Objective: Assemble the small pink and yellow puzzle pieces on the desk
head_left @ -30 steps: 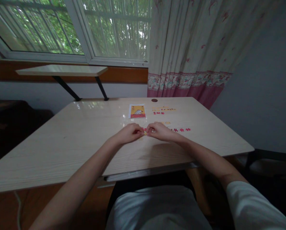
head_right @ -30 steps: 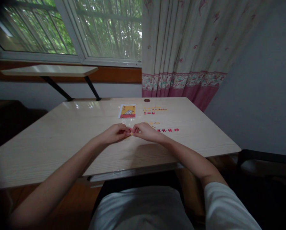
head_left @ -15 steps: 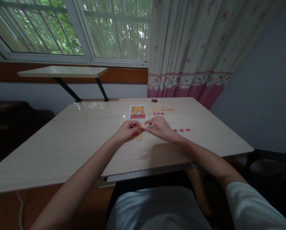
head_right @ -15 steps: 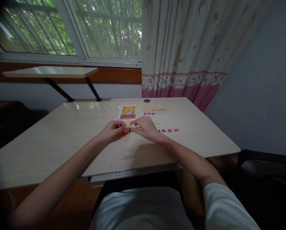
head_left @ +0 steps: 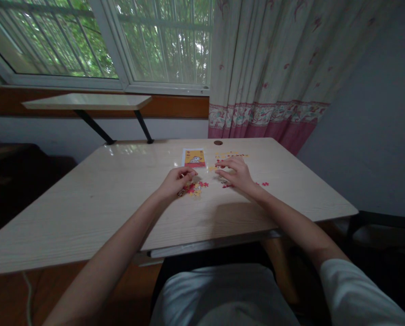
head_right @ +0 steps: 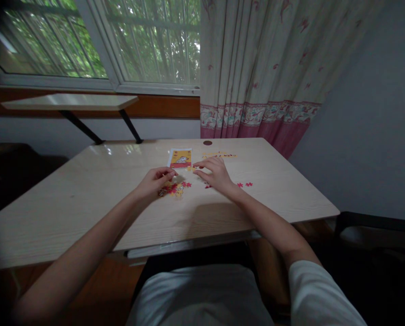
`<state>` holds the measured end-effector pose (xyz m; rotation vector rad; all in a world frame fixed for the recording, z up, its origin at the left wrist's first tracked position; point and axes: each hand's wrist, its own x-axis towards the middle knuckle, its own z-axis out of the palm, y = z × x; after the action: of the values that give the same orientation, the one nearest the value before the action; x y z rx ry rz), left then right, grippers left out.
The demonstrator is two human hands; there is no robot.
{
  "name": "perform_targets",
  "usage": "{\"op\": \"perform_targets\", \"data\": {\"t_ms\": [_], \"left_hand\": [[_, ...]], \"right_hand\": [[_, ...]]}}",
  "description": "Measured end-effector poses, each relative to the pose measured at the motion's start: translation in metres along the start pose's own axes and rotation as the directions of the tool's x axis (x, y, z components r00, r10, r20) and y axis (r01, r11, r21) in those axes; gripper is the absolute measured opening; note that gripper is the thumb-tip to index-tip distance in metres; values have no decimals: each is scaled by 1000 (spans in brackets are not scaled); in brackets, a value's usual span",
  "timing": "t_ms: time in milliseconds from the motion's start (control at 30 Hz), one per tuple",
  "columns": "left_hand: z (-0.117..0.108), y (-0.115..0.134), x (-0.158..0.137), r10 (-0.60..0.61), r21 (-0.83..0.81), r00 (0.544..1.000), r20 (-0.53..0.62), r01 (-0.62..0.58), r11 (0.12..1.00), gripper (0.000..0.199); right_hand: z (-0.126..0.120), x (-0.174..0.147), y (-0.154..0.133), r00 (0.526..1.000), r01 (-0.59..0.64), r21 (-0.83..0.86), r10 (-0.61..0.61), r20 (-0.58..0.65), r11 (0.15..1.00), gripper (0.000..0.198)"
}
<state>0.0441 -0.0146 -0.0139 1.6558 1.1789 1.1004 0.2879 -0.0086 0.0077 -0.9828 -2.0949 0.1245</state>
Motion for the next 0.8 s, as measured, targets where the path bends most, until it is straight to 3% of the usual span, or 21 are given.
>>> {"op": "perform_targets", "data": {"t_ms": [133,300,433,567,667,800], "left_hand": [[-3,-6,2,7,55,1000,-3,-7,998,37],[-5,-10,2,32,118,999,10,-33,992,35],[-6,-12,3,58,170,998,34,-63,983,33],[-9,-11,3,83,239,995,59,-95,966,33],[-12,-8,2,108,289,991,82,-127,949,30],[-14,-6,2,131,339,987,90,-154,928,28]], "right_hand": [[-12,4,8,999,27,23,-26,-40,999,19],[-45,14,36,992,-3,-41,8,126,999,18],[-63,5,71,916,-176,-109,203,346,978,19],[-66,-17,95,810,-344,-120,359,463,931,27],[-63,-28,103,764,-387,-74,365,532,919,35],[-58,-30,107,748,-366,-60,332,575,929,39]]}}
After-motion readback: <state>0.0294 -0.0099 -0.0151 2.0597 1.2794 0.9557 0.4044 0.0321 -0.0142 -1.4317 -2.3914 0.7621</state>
